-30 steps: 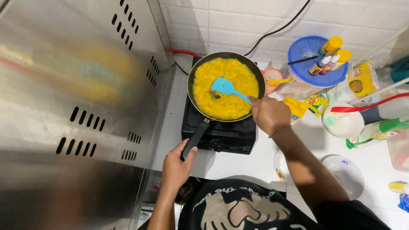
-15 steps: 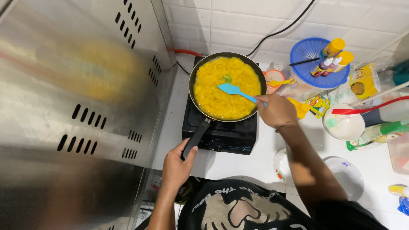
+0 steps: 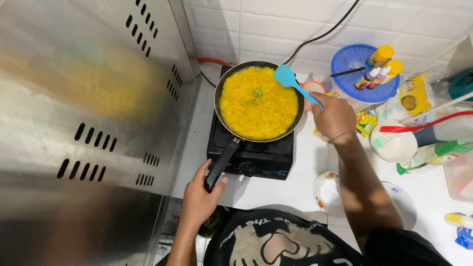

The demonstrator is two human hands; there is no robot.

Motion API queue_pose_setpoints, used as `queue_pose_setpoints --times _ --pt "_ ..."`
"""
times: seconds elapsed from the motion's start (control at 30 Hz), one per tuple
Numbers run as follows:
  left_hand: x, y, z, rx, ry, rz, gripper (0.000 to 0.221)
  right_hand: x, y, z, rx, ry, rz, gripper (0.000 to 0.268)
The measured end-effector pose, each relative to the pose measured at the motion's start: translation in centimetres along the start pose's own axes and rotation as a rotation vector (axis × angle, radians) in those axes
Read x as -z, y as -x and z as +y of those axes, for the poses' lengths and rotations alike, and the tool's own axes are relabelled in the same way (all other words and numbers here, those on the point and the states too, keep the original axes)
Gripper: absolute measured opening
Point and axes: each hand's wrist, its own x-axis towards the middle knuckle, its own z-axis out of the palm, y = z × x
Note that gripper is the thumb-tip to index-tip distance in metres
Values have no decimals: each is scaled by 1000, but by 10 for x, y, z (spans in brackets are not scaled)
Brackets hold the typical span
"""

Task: The person is cooking pineapple jam by stirring it in a pan on a portable stove and adding ingredients from small containers.

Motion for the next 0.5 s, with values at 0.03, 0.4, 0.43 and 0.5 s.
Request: queue_pose_setpoints --times 0.03,0.4,0.43,0.5 --pt "0 0 0 -3 1 2 76 -4 1 -4 2 0 4 42" --pt "0 0 -12 -44 31 -7 71 -47 79 -19 414 368 303 31" --pt "-1 0 -13 -40 32 -10 71 -44 78 -19 414 368 298 31" --pt "-3 -2 -14 -57 31 10 71 -37 74 -18 367 267 200 35"
